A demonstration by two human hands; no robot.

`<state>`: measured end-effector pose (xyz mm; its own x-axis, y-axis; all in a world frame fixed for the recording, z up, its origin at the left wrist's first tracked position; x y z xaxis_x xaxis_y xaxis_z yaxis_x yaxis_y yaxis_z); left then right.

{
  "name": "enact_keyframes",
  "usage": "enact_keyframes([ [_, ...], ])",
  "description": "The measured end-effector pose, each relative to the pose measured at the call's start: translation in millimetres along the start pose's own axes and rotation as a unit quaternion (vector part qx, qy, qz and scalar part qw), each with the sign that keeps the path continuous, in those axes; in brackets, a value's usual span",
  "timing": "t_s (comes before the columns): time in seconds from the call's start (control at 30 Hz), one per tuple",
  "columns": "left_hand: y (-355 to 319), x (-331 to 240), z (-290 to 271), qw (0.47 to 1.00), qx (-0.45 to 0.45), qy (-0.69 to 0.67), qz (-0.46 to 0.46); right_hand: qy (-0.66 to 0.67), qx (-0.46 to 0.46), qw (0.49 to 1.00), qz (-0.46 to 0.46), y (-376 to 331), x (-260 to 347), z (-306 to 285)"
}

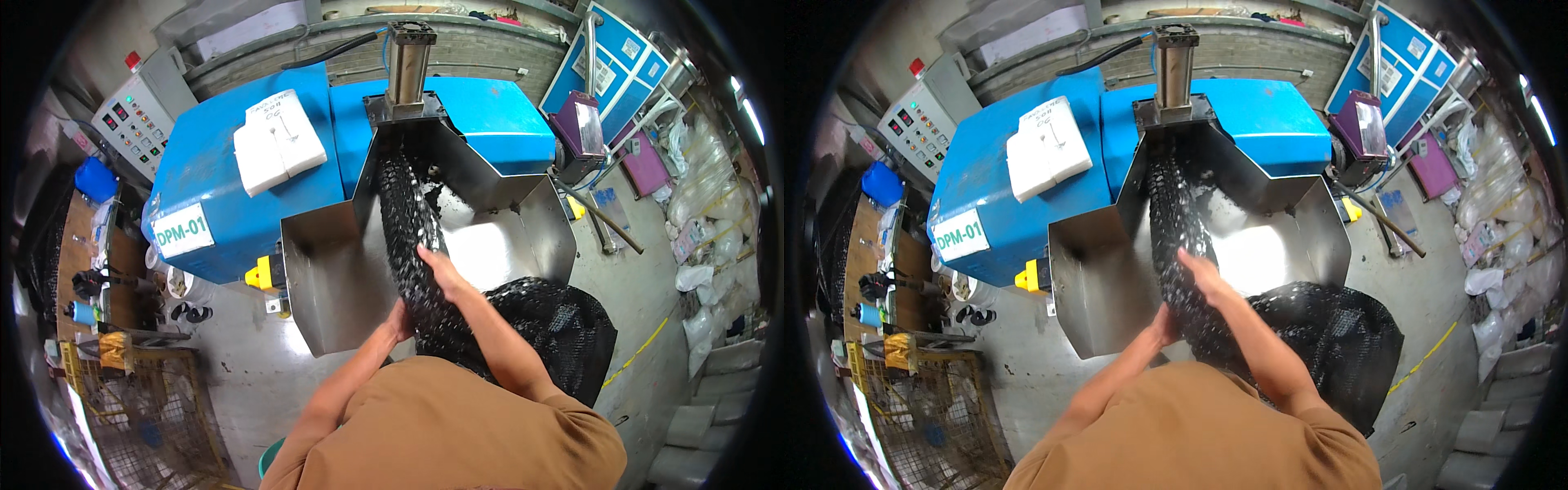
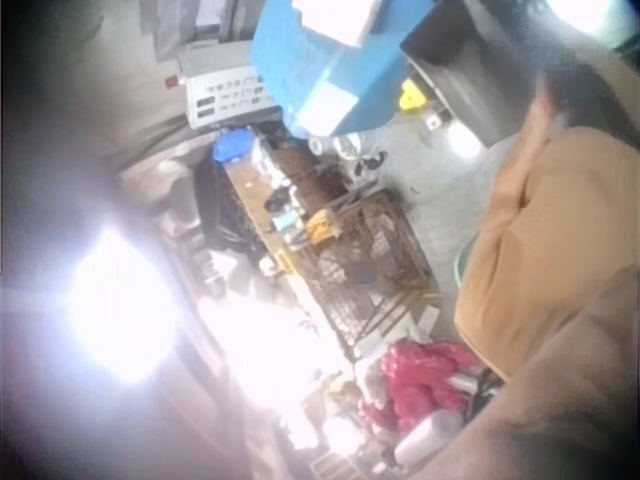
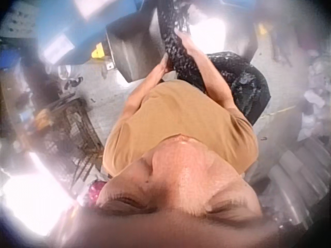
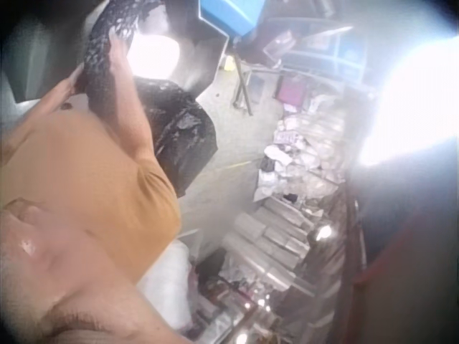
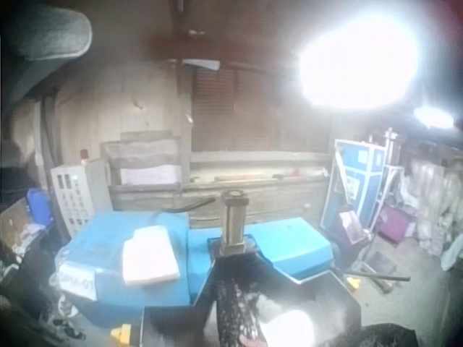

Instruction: The person handles a large black bubble wrap sheet, unfolding it and removing a small piece of clear plastic. They then walk to a blue industrial machine and feed the black sheet into the hopper, using a white block to push the material down into the machine.

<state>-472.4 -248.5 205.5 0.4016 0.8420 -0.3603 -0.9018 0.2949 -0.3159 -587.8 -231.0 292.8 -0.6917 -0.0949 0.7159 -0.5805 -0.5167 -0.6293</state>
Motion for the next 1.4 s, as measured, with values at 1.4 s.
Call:
enact_keyframes([
  [1.4,44.6,-78.6,152.1,0.988,0.117,-0.043,0.092,-0.183,-0.114,0.97,-0.112,-14.2,153.5,-179.3],
])
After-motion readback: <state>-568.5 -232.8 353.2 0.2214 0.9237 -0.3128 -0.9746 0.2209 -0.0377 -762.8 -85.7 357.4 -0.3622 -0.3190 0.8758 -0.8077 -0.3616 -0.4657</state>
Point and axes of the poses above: each hand's wrist, its own y-axis towards the middle knuckle, its own z-axis out of the palm, x = y × z, the point moved 10 cm from there along y, towards the middle knuckle, and after that the axes turned 12 degrees about z, right-handed, at the moved point
